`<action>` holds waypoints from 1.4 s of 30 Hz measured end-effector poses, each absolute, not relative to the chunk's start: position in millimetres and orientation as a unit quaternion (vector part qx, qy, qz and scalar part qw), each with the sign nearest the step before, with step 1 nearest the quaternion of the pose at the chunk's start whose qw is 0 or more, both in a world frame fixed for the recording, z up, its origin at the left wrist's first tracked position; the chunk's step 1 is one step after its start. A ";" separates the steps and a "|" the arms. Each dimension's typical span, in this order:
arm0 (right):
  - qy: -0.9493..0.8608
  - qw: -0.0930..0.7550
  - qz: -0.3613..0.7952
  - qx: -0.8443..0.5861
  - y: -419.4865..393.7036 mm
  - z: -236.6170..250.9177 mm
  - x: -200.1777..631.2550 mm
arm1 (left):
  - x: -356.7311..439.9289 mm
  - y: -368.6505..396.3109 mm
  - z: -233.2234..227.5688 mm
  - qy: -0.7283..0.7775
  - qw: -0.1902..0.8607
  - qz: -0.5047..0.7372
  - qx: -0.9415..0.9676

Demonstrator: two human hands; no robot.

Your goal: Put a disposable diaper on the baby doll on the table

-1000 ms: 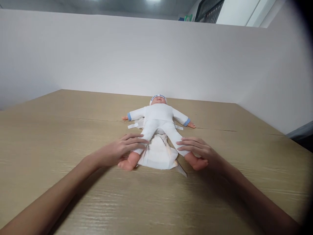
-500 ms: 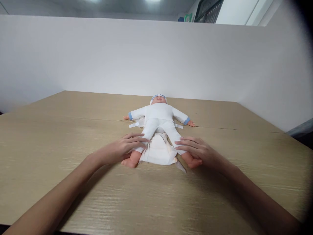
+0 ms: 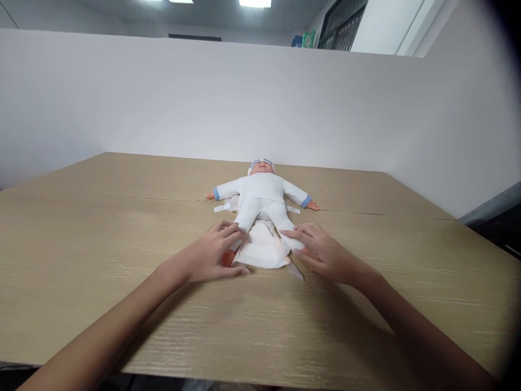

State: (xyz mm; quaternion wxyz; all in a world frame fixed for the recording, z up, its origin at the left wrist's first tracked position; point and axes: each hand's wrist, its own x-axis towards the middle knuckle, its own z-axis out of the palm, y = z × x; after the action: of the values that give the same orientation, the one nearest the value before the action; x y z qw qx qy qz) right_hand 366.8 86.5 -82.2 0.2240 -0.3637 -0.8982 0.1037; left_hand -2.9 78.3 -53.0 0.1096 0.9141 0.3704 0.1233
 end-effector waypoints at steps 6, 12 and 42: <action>-0.893 0.260 0.035 -0.367 80.8 -100.9 344.8 | 7.2 76.8 -67.1 0.398 0.054 0.127 0.907; -0.888 0.275 0.131 -0.343 69.9 -92.3 354.6 | 7.6 77.8 -71.0 0.401 0.056 0.148 0.903; -0.823 0.350 -0.046 -0.444 25.2 -129.9 302.7 | 5.6 81.2 -71.3 0.413 0.130 0.196 0.880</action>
State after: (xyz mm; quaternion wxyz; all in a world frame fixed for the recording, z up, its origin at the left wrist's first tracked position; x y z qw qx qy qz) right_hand 302.7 25.2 -129.9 0.3502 -0.4444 -0.8232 -0.0464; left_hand 5.6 81.2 -71.3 0.1300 0.8800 0.4129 0.1956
